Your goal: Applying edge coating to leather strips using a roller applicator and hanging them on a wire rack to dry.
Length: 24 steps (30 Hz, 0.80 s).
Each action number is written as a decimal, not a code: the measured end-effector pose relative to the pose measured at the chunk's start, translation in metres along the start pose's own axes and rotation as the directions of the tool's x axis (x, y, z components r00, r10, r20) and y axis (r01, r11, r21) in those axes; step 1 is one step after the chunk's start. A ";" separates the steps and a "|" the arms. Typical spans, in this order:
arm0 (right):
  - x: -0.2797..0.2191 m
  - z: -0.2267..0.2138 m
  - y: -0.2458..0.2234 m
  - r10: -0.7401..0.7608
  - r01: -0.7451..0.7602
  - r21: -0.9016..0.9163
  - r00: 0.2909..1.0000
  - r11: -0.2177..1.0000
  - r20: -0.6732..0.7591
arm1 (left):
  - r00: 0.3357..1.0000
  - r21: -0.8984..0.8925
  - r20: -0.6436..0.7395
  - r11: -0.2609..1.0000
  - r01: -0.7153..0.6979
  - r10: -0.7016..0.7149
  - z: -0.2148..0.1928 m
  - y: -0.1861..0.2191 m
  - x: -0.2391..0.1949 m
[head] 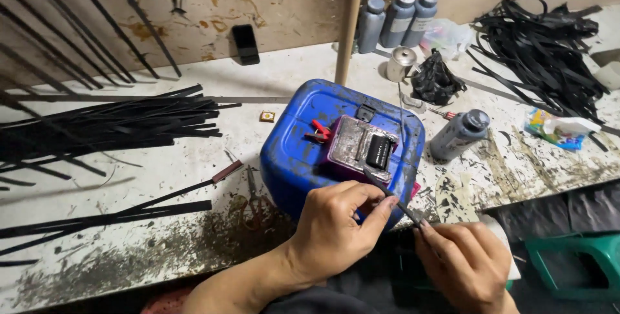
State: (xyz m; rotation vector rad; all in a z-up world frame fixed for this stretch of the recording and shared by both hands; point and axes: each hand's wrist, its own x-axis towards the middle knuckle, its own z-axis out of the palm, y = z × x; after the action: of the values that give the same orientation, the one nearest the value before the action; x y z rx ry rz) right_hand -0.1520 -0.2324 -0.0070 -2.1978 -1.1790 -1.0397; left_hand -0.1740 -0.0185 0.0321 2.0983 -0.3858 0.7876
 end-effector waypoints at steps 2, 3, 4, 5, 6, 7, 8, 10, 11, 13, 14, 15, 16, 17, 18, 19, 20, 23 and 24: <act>-0.001 0.007 -0.012 -0.062 0.062 -0.015 0.998 0.998 -0.011 | 0.990 -0.030 -0.022 0.990 0.141 -0.142 -0.009 0.005 -0.011; -0.001 0.013 -0.018 -0.079 0.079 -0.004 0.997 0.997 -0.017 | 0.989 -0.018 -0.041 0.990 0.142 -0.143 -0.015 0.007 -0.018; -0.001 0.018 -0.024 -0.128 0.128 -0.002 0.990 0.992 -0.055 | 0.978 -0.063 -0.051 0.978 0.199 -0.202 -0.021 0.009 -0.026; 0.000 0.023 -0.029 -0.177 0.178 0.001 0.980 0.984 -0.090 | 0.963 -0.109 -0.060 0.960 0.257 -0.264 -0.026 0.011 -0.033; 0.000 0.027 -0.034 -0.194 0.196 0.016 0.976 0.980 -0.095 | 0.960 -0.099 -0.082 0.960 0.261 -0.269 -0.030 0.013 -0.039; -0.002 0.030 -0.040 -0.173 0.178 0.037 0.979 0.983 -0.108 | 0.939 -0.147 -0.099 0.938 0.313 -0.328 -0.033 0.016 -0.048; -0.004 0.033 -0.046 -0.152 0.159 0.058 0.981 0.986 -0.120 | 0.915 -0.197 -0.115 0.912 0.360 -0.386 -0.036 0.019 -0.058; -0.012 0.039 -0.059 -0.167 0.179 0.090 0.978 0.980 -0.127 | 0.895 -0.216 -0.162 0.900 0.378 -0.415 -0.043 0.024 -0.079; -0.014 0.042 -0.065 -0.164 0.178 0.092 0.976 0.980 -0.140 | 0.887 -0.244 -0.181 0.893 0.377 -0.424 -0.046 0.027 -0.088; -0.019 0.048 -0.078 -0.183 0.205 0.128 0.969 0.970 -0.165 | 0.865 -0.277 -0.218 0.878 0.390 -0.453 -0.053 0.035 -0.106; -0.022 0.050 -0.083 -0.191 0.220 0.143 0.963 0.965 -0.190 | 0.851 -0.319 -0.234 0.864 0.389 -0.470 -0.055 0.040 -0.114; -0.023 0.051 -0.088 -0.204 0.236 0.159 0.960 0.959 -0.193 | 0.843 -0.313 -0.255 0.865 0.392 -0.474 -0.058 0.043 -0.120; -0.024 0.052 -0.092 -0.203 0.242 0.185 0.957 0.952 -0.206 | 0.844 -0.306 -0.270 0.872 0.381 -0.464 -0.060 0.046 -0.125; -0.030 0.051 -0.097 -0.197 0.242 0.217 0.957 0.946 -0.213 | 0.842 -0.301 -0.281 0.875 0.379 -0.461 -0.060 0.050 -0.134; -0.033 0.050 -0.100 -0.205 0.253 0.236 0.956 0.938 -0.210 | 0.831 -0.295 -0.298 0.873 0.388 -0.470 -0.060 0.054 -0.142; -0.033 0.050 -0.103 -0.203 0.257 0.258 0.955 0.931 -0.218 | 0.836 -0.267 -0.315 0.887 0.377 -0.449 -0.063 0.057 -0.145; -0.032 0.049 -0.105 -0.200 0.260 0.280 0.953 0.924 -0.225 | 0.841 -0.238 -0.330 0.900 0.365 -0.428 -0.065 0.060 -0.148; -0.035 0.049 -0.111 -0.219 0.298 0.347 0.944 0.890 -0.249 | 0.839 -0.215 -0.356 0.910 0.355 -0.411 -0.066 0.073 -0.162; -0.034 0.051 -0.112 -0.230 0.312 0.363 0.940 0.878 -0.253 | 0.829 -0.207 -0.376 0.910 0.360 -0.414 -0.067 0.079 -0.163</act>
State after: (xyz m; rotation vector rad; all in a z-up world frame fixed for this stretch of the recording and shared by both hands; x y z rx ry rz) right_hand -0.2370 -0.1555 -0.0623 -1.6038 -1.4842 -0.9954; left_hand -0.3644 -0.0129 0.0032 1.7445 0.2169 0.9022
